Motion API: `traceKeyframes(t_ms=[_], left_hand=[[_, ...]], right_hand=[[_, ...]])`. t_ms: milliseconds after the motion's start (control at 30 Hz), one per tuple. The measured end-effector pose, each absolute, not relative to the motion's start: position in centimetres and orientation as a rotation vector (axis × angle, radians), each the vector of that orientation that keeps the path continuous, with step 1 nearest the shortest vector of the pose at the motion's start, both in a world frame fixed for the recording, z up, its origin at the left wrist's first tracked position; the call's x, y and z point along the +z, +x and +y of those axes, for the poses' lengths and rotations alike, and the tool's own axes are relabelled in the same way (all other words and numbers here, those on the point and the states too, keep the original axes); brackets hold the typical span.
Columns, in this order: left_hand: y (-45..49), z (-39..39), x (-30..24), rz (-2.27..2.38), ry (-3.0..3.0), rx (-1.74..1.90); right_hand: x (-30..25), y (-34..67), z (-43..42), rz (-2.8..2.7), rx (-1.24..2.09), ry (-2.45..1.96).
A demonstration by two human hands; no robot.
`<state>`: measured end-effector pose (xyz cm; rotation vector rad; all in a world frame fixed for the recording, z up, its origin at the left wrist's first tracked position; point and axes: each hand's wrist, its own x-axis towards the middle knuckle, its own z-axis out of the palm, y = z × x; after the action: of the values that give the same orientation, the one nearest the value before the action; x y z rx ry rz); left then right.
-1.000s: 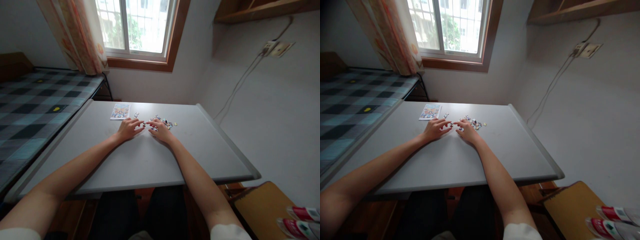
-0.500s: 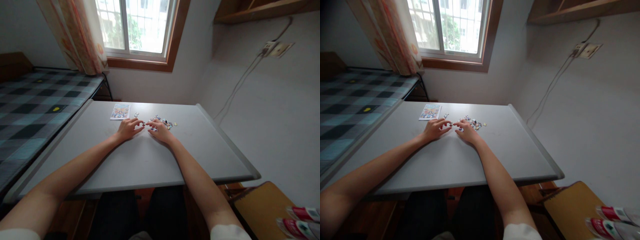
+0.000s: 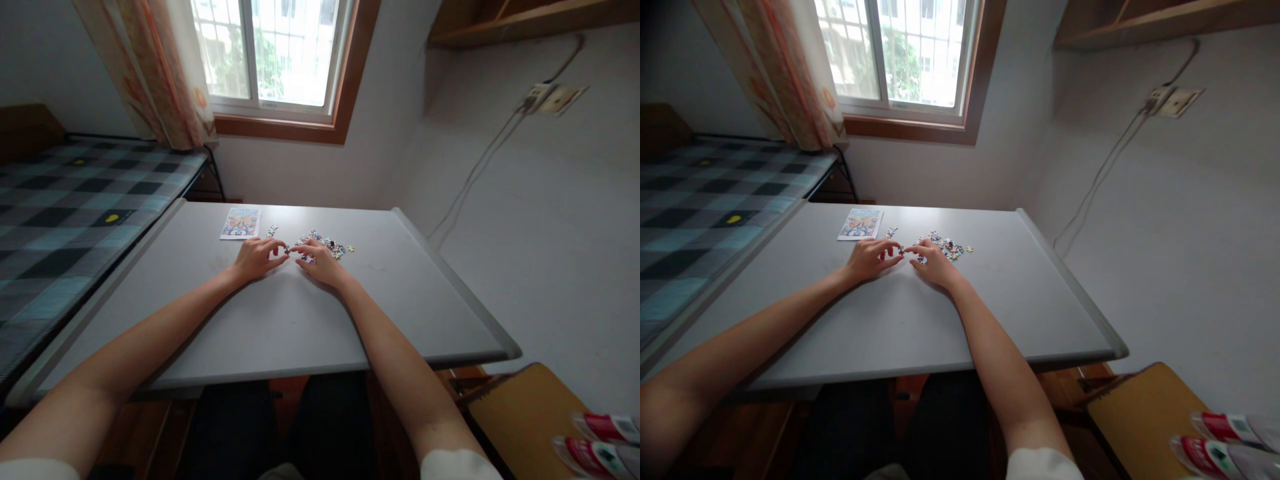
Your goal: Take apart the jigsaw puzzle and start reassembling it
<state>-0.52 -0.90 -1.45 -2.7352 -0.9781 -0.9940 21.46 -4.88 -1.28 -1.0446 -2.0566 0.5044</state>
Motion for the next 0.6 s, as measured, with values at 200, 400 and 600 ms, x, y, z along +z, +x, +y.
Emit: traceKeyframes(t_ms=[200,400,600], left_hand=[[-0.36,-1.21,-1.09,-0.966,-2.725,-0.979],[-0.38,-1.14,-1.12,-0.912,-2.714,-0.976],[-0.43,-0.90,-1.52,-0.891,-2.689,-1.009]], right_hand=[[-1.23,21.50,-4.91,-2.053,0.504,-1.051],[-1.32,21.56,-4.87,-2.064,0.504,-1.028],[-1.21,21.57,-4.90,-2.069,0.507,-1.030]])
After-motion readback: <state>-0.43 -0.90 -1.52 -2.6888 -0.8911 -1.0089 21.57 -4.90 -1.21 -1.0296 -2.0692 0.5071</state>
